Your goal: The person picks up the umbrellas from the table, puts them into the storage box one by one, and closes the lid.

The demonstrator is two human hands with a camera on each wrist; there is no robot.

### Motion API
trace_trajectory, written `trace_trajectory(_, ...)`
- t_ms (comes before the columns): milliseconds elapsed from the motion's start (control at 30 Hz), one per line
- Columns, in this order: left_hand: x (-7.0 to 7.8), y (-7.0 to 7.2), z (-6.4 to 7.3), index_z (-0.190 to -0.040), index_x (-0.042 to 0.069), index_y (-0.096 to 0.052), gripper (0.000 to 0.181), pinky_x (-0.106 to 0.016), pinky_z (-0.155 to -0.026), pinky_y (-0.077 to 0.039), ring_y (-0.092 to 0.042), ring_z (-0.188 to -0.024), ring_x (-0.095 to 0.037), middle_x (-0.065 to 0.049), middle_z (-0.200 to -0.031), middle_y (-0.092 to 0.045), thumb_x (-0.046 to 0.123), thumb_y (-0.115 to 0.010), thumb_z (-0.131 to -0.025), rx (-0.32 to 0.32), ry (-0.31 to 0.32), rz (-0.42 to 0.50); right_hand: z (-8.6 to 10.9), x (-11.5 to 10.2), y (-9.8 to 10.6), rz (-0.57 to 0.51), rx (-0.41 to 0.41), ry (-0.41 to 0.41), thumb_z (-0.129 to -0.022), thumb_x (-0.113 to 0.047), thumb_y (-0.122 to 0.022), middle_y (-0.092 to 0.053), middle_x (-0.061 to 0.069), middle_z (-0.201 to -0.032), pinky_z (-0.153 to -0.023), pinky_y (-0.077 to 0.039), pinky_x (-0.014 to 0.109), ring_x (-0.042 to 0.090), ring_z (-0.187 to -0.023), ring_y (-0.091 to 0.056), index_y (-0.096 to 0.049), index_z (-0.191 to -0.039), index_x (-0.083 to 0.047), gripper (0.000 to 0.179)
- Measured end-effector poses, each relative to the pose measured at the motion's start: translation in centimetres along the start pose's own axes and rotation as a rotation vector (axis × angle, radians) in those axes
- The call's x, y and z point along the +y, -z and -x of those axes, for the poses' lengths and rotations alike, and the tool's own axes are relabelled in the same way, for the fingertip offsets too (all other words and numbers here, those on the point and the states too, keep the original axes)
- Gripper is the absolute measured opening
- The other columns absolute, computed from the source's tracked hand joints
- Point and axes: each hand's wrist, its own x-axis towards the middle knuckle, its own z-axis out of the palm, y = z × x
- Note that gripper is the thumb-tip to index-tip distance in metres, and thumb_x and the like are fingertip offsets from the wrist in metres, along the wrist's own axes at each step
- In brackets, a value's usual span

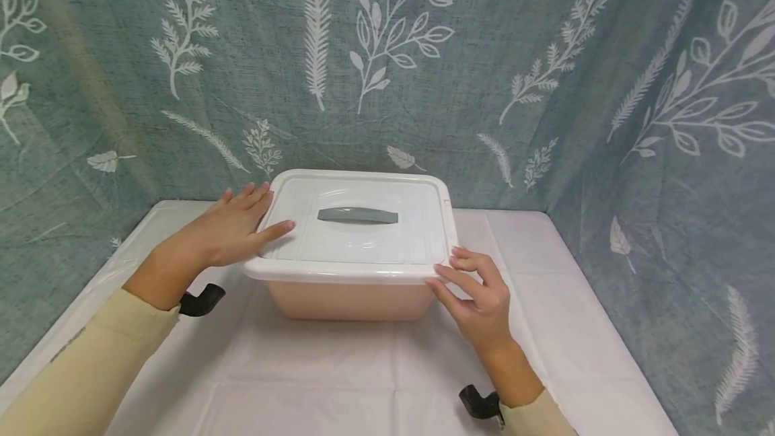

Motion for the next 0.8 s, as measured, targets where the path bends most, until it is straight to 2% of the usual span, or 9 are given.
trace_trajectory(233,0.0,0.2,-0.1,-0.162,-0.004,-0.014,0.101,-0.064,-0.127,0.001,-0.001,-0.158,-0.044,-0.024,-0.171,-0.006,0.076,-0.024,-0.101,0.002,-0.001,0.009,-0.9,-0.3,0.5,0.004,-0.041,0.023,-0.091,-0.032,-0.079,-0.065,0.026,-0.089,-0.103,-0.054,0.024,0.033,-0.104,-0.07,-0.08,-0.086,0.005,0.037)
trace_trajectory(400,0.0,0.4,-0.2,-0.162,-0.004,-0.015,0.1,-0.064,-0.127,0.0,-0.001,-0.158,-0.044,-0.024,-0.171,-0.007,0.076,-0.024,-0.101,-0.001,0.001,0.013,-1.6,-0.3,1.0,0.033,-0.119,0.01,-0.094,-0.036,-0.076,-0.067,0.023,-0.093,-0.104,-0.052,0.019,0.036,-0.099,-0.068,-0.081,-0.09,0.001,0.037)
trace_trajectory(633,-0.3,0.4,-0.1,-0.162,-0.004,-0.015,0.1,-0.065,-0.127,-0.002,-0.001,-0.158,-0.045,-0.024,-0.17,-0.007,0.075,-0.024,-0.101,0.007,-0.004,0.016,-3.1,0.6,1.9,0.055,-0.239,-0.083,-0.097,-0.038,-0.071,-0.07,0.019,-0.109,-0.102,-0.048,0.012,0.034,-0.102,-0.067,-0.079,-0.109,-0.004,0.037)
trace_trajectory(800,-1.5,0.4,0.2,-0.161,-0.005,-0.014,0.094,-0.066,-0.126,-0.008,-0.003,-0.157,-0.047,-0.027,-0.17,-0.006,0.069,-0.028,-0.104,0.039,-0.006,0.041,-4.6,2.5,2.9,0.081,-0.224,-0.134,-0.094,-0.023,-0.075,-0.071,0.018,-0.113,-0.104,-0.046,0.012,0.035,-0.105,-0.066,-0.078,-0.113,-0.005,0.027)
